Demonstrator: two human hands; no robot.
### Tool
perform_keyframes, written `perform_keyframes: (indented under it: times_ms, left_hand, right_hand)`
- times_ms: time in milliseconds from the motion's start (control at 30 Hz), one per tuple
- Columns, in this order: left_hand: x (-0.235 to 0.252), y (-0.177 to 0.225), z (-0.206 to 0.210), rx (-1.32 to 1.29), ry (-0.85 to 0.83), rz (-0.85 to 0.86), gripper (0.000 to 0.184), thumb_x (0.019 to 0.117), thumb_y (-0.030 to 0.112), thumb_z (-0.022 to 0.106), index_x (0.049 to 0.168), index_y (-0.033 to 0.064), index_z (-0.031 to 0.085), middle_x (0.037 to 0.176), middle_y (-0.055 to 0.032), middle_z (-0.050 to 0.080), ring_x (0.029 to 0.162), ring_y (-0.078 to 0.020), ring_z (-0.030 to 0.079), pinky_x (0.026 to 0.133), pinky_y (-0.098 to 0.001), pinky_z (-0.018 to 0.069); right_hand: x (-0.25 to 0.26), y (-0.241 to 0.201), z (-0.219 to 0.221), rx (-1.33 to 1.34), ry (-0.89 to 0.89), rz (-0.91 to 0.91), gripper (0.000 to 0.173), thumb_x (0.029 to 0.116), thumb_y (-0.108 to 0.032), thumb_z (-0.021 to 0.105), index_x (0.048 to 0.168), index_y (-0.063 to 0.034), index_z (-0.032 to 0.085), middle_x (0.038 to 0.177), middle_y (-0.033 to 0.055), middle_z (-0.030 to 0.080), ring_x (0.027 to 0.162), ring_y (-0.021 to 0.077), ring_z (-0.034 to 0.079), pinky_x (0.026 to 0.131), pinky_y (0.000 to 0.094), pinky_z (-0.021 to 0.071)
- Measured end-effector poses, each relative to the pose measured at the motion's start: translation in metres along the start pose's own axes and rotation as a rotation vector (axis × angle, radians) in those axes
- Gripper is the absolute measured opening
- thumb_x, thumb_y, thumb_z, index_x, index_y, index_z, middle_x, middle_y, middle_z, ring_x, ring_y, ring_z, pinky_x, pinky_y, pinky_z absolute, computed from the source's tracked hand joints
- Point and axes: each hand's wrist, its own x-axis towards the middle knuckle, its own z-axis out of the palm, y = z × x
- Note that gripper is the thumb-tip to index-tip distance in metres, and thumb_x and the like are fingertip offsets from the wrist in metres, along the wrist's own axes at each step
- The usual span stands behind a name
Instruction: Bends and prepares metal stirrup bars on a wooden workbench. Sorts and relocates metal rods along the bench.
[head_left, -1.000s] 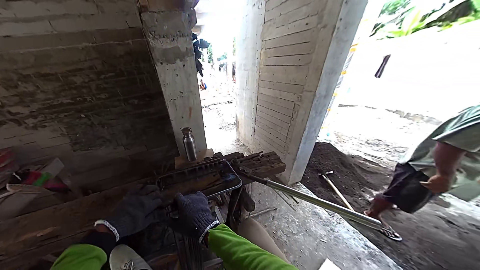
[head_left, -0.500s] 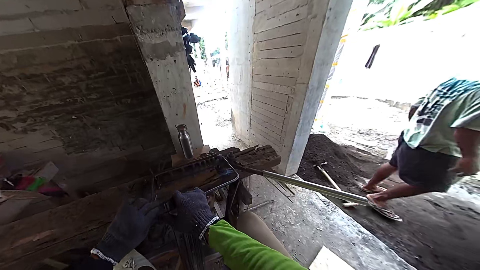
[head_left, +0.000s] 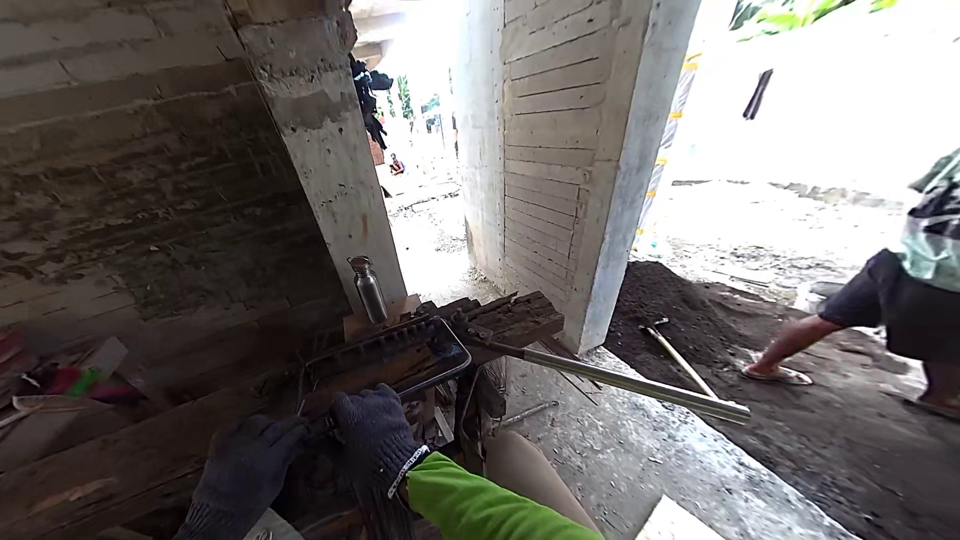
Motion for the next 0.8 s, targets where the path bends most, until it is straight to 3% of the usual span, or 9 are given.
perform_keyframes:
  times_ms: [133, 267, 333, 400, 467, 533, 567, 667, 800]
  left_hand:
    - [-0.002, -0.002, 0.002, -0.003, 0.025, -0.045, 0.027, 0.1014, 0.028, 0.051, 0.104, 0.0307, 0.078, 0.113, 0.0099, 0.076, 0.095, -0.0207, 0.070, 0.084, -0.0500, 0.0500]
    - [-0.005, -0.007, -0.004, -0.217, 0.033, -0.154, 0.021, 0.1016, 0.039, 0.060, 0.106, 0.0332, 0.080, 0.107, 0.0077, 0.078, 0.094, -0.0187, 0.070, 0.091, -0.0491, 0.0474]
    - [-0.003, -0.008, -0.015, -0.356, -0.076, -0.309, 0.023, 0.0978, 0.044, 0.065, 0.104, 0.0291, 0.082, 0.100, 0.0036, 0.079, 0.095, -0.0203, 0.072, 0.095, -0.0489, 0.0515]
    - [0.000, -0.005, -0.023, -0.489, -0.272, -0.598, 0.033, 0.0971, 0.046, 0.066, 0.109, 0.0194, 0.080, 0.103, -0.0032, 0.078, 0.102, -0.0223, 0.071, 0.097, -0.0481, 0.0545]
    - [0.002, 0.003, -0.017, -0.674, -0.333, -0.981, 0.049, 0.1028, 0.051, 0.054, 0.119, 0.0085, 0.073, 0.108, -0.0103, 0.074, 0.101, -0.0217, 0.071, 0.091, -0.0470, 0.0580]
    - [0.009, 0.013, -0.010, -0.926, -0.357, -1.383, 0.063, 0.1023, 0.064, 0.046, 0.128, 0.0106, 0.067, 0.108, -0.0090, 0.072, 0.093, -0.0204, 0.070, 0.081, -0.0444, 0.0589]
    - [0.012, 0.016, -0.007, -1.037, -0.399, -1.481, 0.065, 0.1029, 0.067, 0.041, 0.127, 0.0126, 0.066, 0.101, -0.0088, 0.071, 0.084, -0.0211, 0.067, 0.073, -0.0437, 0.0580]
    - [0.028, 0.027, -0.001, -1.382, -0.445, -1.508, 0.062, 0.1079, 0.062, 0.028, 0.117, 0.0132, 0.065, 0.081, -0.0069, 0.063, 0.060, -0.0180, 0.056, 0.052, -0.0344, 0.0494]
    - [0.053, 0.039, -0.004, -1.566, -0.351, -1.632, 0.059, 0.1093, 0.059, 0.026, 0.117, 0.0126, 0.063, 0.074, -0.0070, 0.059, 0.053, -0.0169, 0.053, 0.046, -0.0312, 0.0468]
  right_hand:
    - [0.003, -0.002, 0.000, -0.002, 0.021, 0.006, 0.051, 0.0923, -0.056, 0.061, 0.119, -0.0122, 0.066, 0.103, 0.0061, 0.075, 0.102, 0.0259, 0.070, 0.102, 0.0523, 0.0476]
    - [0.007, 0.001, 0.007, 0.015, 0.027, 0.009, 0.049, 0.0926, -0.052, 0.061, 0.122, -0.0130, 0.066, 0.104, 0.0061, 0.075, 0.103, 0.0264, 0.070, 0.101, 0.0520, 0.0482]
    - [0.009, 0.001, 0.009, 0.016, 0.032, 0.004, 0.046, 0.0928, -0.050, 0.061, 0.119, -0.0127, 0.067, 0.101, 0.0063, 0.075, 0.101, 0.0271, 0.070, 0.099, 0.0526, 0.0493]
    - [0.008, 0.001, 0.007, 0.016, 0.002, -0.003, 0.046, 0.0940, -0.049, 0.061, 0.122, -0.0125, 0.066, 0.104, 0.0076, 0.074, 0.103, 0.0289, 0.070, 0.098, 0.0534, 0.0492]
    - [0.008, 0.003, 0.005, -0.002, -0.020, -0.025, 0.046, 0.0944, -0.048, 0.060, 0.125, -0.0133, 0.065, 0.108, 0.0085, 0.073, 0.105, 0.0299, 0.069, 0.097, 0.0539, 0.0497]
    - [0.009, 0.005, 0.004, -0.016, -0.059, -0.050, 0.046, 0.0934, -0.045, 0.062, 0.126, -0.0133, 0.063, 0.112, 0.0092, 0.072, 0.108, 0.0304, 0.067, 0.097, 0.0535, 0.0496]
    - [0.008, 0.007, 0.005, -0.021, -0.057, -0.071, 0.045, 0.0932, -0.045, 0.063, 0.126, -0.0134, 0.063, 0.113, 0.0090, 0.072, 0.108, 0.0302, 0.067, 0.097, 0.0529, 0.0501]
    - [-0.001, 0.018, 0.006, -0.022, 0.048, -0.142, 0.042, 0.0940, -0.048, 0.061, 0.123, -0.0174, 0.065, 0.116, 0.0062, 0.071, 0.113, 0.0276, 0.065, 0.101, 0.0511, 0.0497]
    - [-0.037, 0.056, -0.018, -0.037, 0.275, -0.104, 0.042, 0.0919, -0.056, 0.065, 0.125, -0.0290, 0.068, 0.126, -0.0004, 0.069, 0.124, 0.0223, 0.061, 0.106, 0.0516, 0.0480]
